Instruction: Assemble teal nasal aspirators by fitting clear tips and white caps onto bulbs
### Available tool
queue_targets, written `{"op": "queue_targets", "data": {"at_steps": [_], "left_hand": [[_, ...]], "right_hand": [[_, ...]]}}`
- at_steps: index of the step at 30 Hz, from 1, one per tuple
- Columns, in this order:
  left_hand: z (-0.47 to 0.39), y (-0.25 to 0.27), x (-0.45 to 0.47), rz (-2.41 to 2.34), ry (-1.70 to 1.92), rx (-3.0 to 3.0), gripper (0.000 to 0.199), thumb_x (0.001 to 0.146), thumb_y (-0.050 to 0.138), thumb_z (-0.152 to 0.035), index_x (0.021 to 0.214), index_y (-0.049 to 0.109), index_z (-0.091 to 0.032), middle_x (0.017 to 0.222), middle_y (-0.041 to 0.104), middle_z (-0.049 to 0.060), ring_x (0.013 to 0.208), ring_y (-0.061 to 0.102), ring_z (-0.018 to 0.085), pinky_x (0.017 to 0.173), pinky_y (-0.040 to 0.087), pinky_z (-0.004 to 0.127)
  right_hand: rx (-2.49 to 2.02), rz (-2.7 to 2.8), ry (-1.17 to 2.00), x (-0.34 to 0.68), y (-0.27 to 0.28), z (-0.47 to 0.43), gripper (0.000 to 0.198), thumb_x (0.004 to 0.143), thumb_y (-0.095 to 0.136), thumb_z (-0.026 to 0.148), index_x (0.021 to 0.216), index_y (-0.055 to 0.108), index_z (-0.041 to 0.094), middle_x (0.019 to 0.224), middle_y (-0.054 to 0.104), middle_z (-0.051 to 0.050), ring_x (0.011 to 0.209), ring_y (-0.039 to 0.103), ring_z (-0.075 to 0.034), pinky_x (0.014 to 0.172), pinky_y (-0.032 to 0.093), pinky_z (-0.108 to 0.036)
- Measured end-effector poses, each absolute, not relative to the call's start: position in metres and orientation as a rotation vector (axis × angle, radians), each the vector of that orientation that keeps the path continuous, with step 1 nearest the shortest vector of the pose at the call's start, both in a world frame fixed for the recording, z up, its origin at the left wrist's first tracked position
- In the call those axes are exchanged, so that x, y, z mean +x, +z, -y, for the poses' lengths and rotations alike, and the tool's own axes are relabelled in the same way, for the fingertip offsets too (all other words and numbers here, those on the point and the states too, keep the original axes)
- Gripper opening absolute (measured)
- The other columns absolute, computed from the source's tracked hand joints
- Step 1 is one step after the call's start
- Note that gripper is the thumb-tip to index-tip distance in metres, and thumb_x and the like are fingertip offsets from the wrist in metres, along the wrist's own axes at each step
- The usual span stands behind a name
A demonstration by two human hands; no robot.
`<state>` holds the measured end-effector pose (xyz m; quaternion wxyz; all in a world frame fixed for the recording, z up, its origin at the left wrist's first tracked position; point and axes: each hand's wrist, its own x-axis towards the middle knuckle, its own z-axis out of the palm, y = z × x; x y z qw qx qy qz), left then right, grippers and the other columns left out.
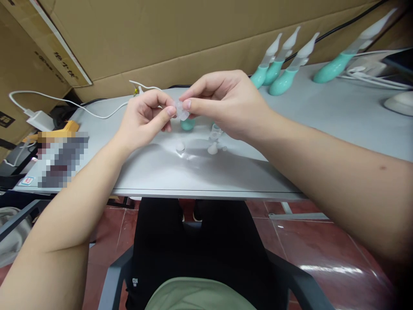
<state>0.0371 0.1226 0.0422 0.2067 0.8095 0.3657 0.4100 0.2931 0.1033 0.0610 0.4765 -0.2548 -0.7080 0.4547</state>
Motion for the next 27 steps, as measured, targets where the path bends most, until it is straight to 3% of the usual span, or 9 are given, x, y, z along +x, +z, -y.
{"op": "queue_targets", "data": {"at_steps": [2,6,9,11,14,22,25,27], "left_hand": [[-0.125,0.041,0.037,-1.015,1.175,2.244,0.087,0.097,0.059,-0.105,0.11,0.069,-0.019,0.107,0.081,0.006,0.074,0.071,0.002,0.068,0.058,0.02],[-0.127,0.04,0.04,-0.942,1.298,2.09,0.081,0.093,0.076,-0.097,0.107,0.071,-0.018,0.103,0.083,0.004,0.069,0.071,0.001,0.066,0.059,0.018],[-0.127,0.039,0.044,-0.91,1.356,1.983,0.077,0.091,0.083,-0.093,0.104,0.073,-0.017,0.099,0.083,0.003,0.065,0.071,0.001,0.063,0.058,0.018],[-0.127,0.039,0.047,-0.9,1.355,1.943,0.076,0.091,0.084,-0.092,0.101,0.073,-0.017,0.097,0.083,0.002,0.063,0.069,0.001,0.062,0.057,0.017],[-0.127,0.04,0.048,-0.903,1.291,1.921,0.076,0.088,0.087,-0.091,0.099,0.074,-0.017,0.095,0.084,0.002,0.062,0.068,0.001,0.061,0.056,0.016],[-0.123,0.044,0.048,-0.867,1.258,1.859,0.072,0.086,0.093,-0.086,0.092,0.079,-0.015,0.091,0.084,0.0,0.058,0.065,-0.001,0.06,0.052,0.014],[-0.124,0.044,0.048,-0.859,1.258,1.814,0.072,0.082,0.096,-0.086,0.088,0.081,-0.015,0.087,0.084,0.0,0.056,0.064,-0.001,0.059,0.051,0.014],[-0.124,0.044,0.048,-0.865,1.244,1.785,0.073,0.078,0.099,-0.086,0.086,0.083,-0.015,0.085,0.084,0.0,0.055,0.063,-0.001,0.058,0.05,0.014]], "right_hand": [[-0.672,1.786,1.029,0.293,0.063,-0.103,0.014,0.1,0.097,0.029,0.109,0.086,0.03,0.121,0.09,-0.004,0.12,0.084,-0.03,0.106,0.07,-0.043],[-0.733,1.944,0.843,0.291,0.059,-0.108,0.028,0.099,0.099,0.032,0.122,0.083,0.03,0.145,0.086,-0.009,0.137,0.081,-0.036,0.109,0.074,-0.048],[-0.435,1.812,0.773,0.284,0.043,-0.121,0.021,0.099,0.1,0.033,0.111,0.082,0.028,0.132,0.087,-0.008,0.12,0.084,-0.033,0.102,0.075,-0.048],[-0.259,1.745,0.773,0.28,0.033,-0.13,0.015,0.098,0.096,0.023,0.107,0.085,0.027,0.123,0.088,-0.007,0.111,0.085,-0.029,0.104,0.074,-0.045],[-0.118,1.73,0.709,0.276,0.025,-0.137,0.02,0.094,0.092,0.008,0.104,0.09,0.025,0.111,0.088,-0.005,0.1,0.084,-0.023,0.087,0.07,-0.035],[-0.239,1.818,0.536,0.281,0.022,-0.141,0.024,0.101,0.094,0.01,0.115,0.091,0.029,0.114,0.085,-0.003,0.097,0.08,-0.022,0.088,0.069,-0.036],[-0.14,1.835,0.43,0.283,0.021,-0.142,0.033,0.097,0.089,0.006,0.118,0.093,0.031,0.111,0.083,-0.004,0.094,0.079,-0.023,0.078,0.064,-0.036],[-0.182,1.888,0.388,0.285,0.022,-0.14,0.029,0.1,0.086,0.007,0.115,0.093,0.031,0.111,0.083,-0.004,0.096,0.079,-0.024,0.076,0.063,-0.037]]}}
